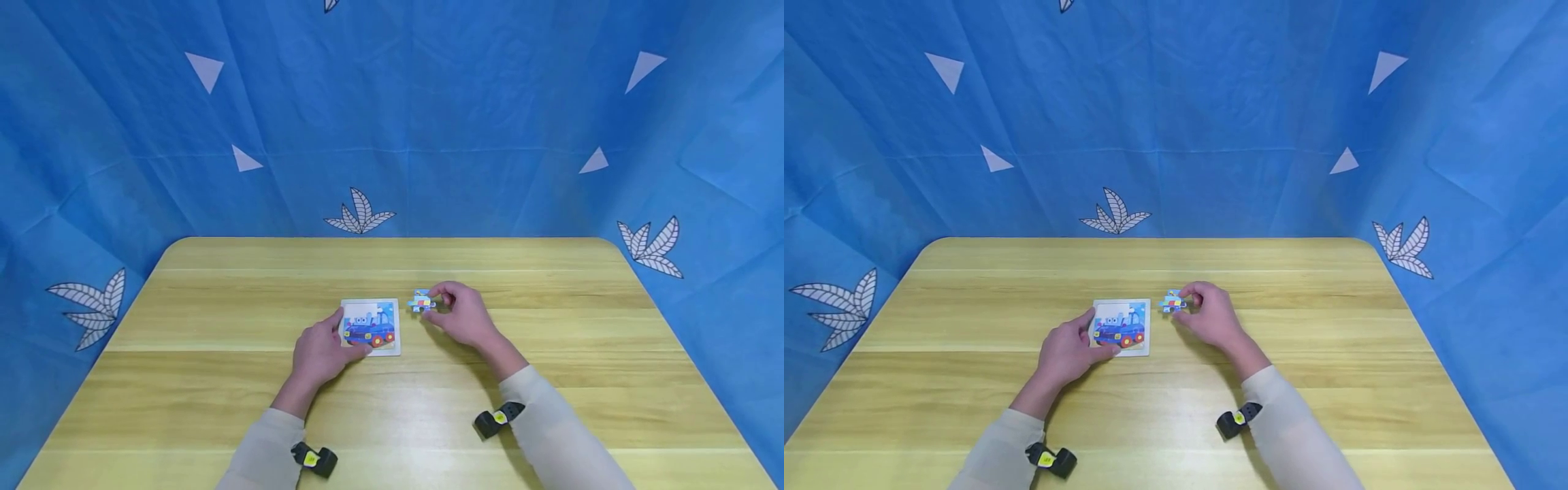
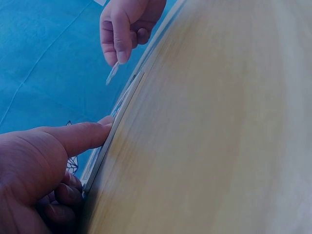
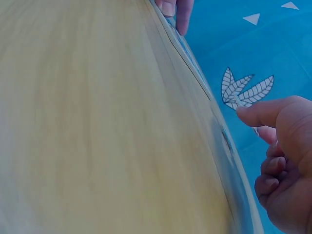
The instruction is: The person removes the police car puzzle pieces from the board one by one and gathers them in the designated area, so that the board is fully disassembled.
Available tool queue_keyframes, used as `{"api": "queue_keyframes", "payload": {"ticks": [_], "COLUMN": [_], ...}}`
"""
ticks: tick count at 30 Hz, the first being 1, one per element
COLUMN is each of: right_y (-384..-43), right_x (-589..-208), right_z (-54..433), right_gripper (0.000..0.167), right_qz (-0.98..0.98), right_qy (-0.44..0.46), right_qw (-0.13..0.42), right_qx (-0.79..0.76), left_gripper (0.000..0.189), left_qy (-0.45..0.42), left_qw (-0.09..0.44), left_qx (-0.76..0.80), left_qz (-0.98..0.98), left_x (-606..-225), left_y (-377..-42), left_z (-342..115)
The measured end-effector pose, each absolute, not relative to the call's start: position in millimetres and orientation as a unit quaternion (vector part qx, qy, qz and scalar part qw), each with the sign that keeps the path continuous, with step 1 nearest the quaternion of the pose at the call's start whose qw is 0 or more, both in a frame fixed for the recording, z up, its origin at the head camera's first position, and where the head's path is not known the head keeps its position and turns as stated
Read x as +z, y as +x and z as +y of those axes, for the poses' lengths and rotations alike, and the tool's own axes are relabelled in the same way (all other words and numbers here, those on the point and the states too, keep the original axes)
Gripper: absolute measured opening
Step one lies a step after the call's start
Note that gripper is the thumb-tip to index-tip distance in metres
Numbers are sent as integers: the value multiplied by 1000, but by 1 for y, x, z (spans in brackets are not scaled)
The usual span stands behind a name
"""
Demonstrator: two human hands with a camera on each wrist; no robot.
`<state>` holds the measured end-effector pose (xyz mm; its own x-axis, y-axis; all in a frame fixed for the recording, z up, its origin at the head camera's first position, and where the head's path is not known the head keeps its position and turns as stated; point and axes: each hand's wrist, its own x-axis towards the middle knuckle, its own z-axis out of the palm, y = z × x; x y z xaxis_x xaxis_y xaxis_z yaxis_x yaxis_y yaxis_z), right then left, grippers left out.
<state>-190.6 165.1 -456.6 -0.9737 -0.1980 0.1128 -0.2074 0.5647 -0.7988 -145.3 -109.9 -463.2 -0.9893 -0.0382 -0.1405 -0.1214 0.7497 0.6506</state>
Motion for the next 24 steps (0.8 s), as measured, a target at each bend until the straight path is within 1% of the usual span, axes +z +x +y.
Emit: {"api": "queue_keyframes", "payload": {"ticks": [24], "right_y": [-203], "right_x": [-463], "right_z": [202], "right_gripper": [26], "right_qz": [-894], "right_qy": [105], "right_qw": [12], "right_qx": [435], "left_gripper": [99], "left_qy": [-33], "left_qw": [53], "left_qx": [352], "left_qz": [934], "left_x": [-462], "left_y": [-144], "left_z": [-110]}}
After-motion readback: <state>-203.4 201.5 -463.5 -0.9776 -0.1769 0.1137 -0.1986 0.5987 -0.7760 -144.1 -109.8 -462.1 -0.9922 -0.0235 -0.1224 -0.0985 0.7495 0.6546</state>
